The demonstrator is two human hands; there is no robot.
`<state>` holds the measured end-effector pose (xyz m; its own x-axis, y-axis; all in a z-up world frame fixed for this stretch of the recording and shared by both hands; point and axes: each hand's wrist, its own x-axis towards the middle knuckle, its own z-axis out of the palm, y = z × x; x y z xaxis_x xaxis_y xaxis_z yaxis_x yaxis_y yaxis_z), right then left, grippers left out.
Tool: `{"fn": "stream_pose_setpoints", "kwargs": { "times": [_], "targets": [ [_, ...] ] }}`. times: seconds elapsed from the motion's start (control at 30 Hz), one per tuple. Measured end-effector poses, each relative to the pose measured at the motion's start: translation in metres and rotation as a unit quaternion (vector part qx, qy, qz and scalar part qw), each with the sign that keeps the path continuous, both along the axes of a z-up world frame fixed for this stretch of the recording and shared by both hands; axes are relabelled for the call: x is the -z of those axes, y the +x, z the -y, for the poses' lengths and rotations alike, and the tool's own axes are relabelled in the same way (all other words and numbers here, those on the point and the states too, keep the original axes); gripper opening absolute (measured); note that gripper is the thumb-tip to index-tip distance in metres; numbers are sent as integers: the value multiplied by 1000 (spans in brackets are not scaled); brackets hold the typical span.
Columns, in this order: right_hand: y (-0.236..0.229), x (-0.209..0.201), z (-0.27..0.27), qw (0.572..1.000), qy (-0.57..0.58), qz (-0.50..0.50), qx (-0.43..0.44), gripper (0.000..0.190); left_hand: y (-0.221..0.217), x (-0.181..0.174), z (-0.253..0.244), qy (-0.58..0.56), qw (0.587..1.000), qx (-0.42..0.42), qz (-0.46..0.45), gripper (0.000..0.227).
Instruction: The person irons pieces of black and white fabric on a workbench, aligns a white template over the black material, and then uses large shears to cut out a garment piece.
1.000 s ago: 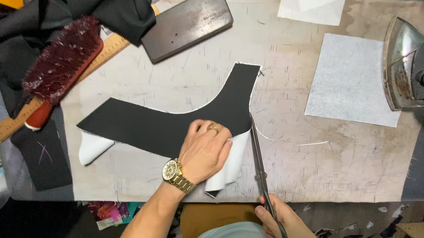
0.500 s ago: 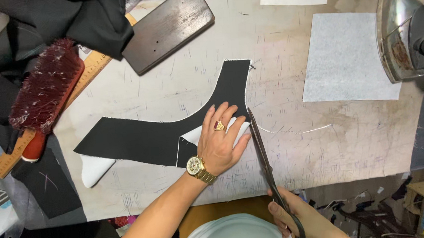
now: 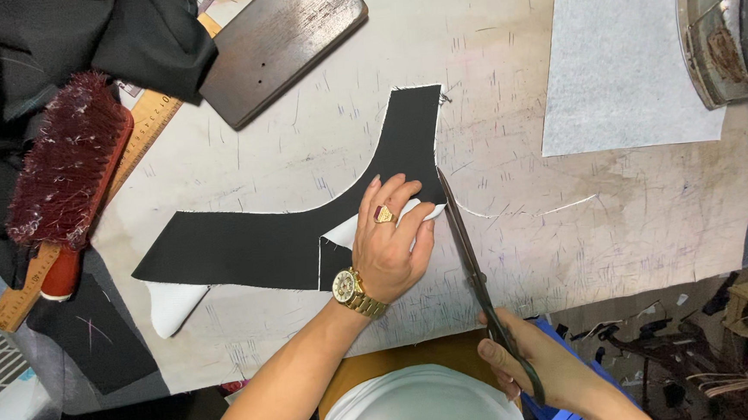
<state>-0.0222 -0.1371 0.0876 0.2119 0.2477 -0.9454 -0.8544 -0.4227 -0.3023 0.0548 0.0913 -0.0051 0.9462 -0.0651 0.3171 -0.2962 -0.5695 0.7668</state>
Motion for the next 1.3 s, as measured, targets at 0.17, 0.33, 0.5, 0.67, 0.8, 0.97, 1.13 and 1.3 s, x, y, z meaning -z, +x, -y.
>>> {"fn": "stream_pose_setpoints", "kwargs": {
  "times": [0.17, 0.33, 0.5, 0.67, 0.8, 0.97, 1.13, 1.3],
  "targets": [
    [4, -2, 1, 1000, -7, -12, -10, 42, 1, -3, -1, -12, 1000, -3, 9, 9],
    [-9, 12, -5, 999, -33, 16, -1, 31, 1, -3, -1, -15, 1000, 6, -6, 10],
    [-6, 8, -19, 998, -65, 12, -17, 39, 2, -3, -1, -20, 1000, 9, -12, 9],
    [-12, 7, -31, 994, -90, 31, -47, 40, 1, -1, -1, -20, 1000, 13, -20, 11],
    [-12, 2, -42, 996, -89, 20, -18, 39, 2, 0, 0, -17, 1000, 10, -19, 10],
    [-27, 12, -32, 998, 1, 23, 63, 37, 13, 0, -7, 23, 999, 17, -34, 12],
    [-21, 12, -35, 995, 43, 83, 30, 40, 28, 3, -22, -15, 992, 113, -59, 7],
    [-18, 17, -50, 997, -8, 53, 63, 42, 27, 6, -24, -33, 990, 119, -64, 8]
  ]
}}
